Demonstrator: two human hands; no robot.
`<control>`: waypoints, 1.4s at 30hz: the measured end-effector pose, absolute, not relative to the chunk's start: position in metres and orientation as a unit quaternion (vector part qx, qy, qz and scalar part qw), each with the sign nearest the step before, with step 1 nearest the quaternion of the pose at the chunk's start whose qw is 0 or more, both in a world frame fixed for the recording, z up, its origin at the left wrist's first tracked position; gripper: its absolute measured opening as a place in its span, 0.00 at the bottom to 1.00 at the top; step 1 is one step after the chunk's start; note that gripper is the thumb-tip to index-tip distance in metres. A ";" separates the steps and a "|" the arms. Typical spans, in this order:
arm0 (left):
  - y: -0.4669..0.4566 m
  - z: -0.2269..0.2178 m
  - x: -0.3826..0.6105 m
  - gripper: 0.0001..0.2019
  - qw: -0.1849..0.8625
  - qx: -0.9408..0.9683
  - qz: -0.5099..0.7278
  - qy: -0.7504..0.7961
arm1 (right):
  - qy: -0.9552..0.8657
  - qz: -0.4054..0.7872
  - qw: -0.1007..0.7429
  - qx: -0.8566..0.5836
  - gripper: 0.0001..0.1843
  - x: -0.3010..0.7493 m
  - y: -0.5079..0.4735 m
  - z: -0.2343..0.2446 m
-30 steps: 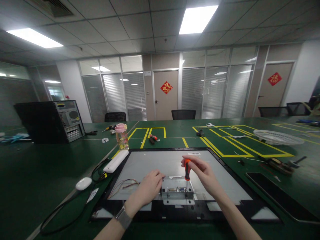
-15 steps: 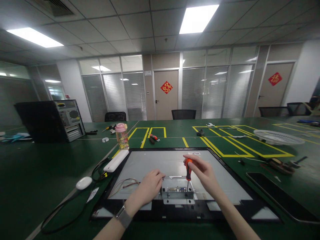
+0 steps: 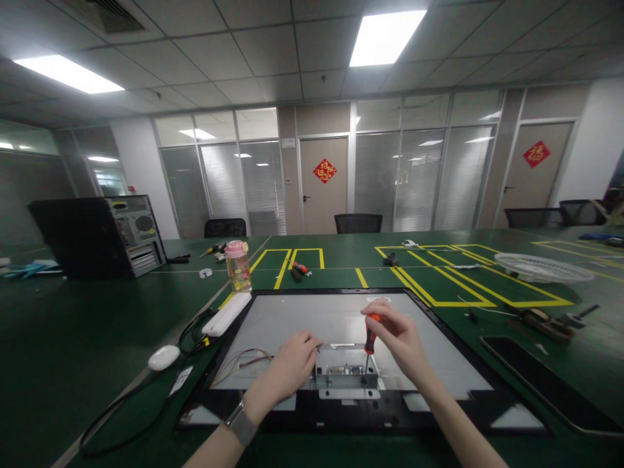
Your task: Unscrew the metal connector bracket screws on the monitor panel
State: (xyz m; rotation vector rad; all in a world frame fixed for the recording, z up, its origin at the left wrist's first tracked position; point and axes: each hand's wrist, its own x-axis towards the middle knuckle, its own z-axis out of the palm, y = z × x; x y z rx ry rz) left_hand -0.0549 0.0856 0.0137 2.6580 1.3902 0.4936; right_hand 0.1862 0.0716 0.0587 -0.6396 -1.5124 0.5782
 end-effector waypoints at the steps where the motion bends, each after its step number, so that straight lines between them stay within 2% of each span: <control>1: 0.085 0.014 -0.055 0.14 0.051 0.873 0.161 0.458 | -0.665 0.244 0.646 -0.283 0.08 0.186 0.071 0.059; 4: 0.084 0.016 -0.054 0.15 0.057 0.872 0.156 0.460 | -0.662 0.248 0.645 -0.289 0.11 0.185 0.071 0.059; 8: 0.084 0.017 -0.054 0.15 0.063 0.871 0.160 0.460 | -0.647 0.314 0.634 -0.283 0.15 0.186 0.070 0.056; 16: 0.086 0.013 -0.055 0.14 0.064 0.872 0.167 0.457 | -0.658 0.257 0.646 -0.291 0.09 0.183 0.071 0.059; 22: 0.085 0.015 -0.055 0.15 0.067 0.870 0.164 0.460 | -0.655 0.268 0.648 -0.281 0.09 0.183 0.070 0.060; 28: 0.085 0.015 -0.055 0.15 0.067 0.868 0.156 0.466 | -0.642 0.359 0.613 -0.289 0.18 0.185 0.068 0.060; 33: 0.086 0.013 -0.056 0.15 0.066 0.869 0.164 0.462 | -0.648 0.401 0.601 -0.242 0.14 0.185 0.070 0.060; 39: 0.085 0.014 -0.056 0.14 0.063 0.871 0.168 0.458 | -0.641 0.392 0.610 -0.251 0.11 0.188 0.072 0.057; 42: 0.085 0.014 -0.056 0.14 0.062 0.871 0.162 0.461 | -0.618 0.448 0.599 -0.242 0.14 0.186 0.070 0.059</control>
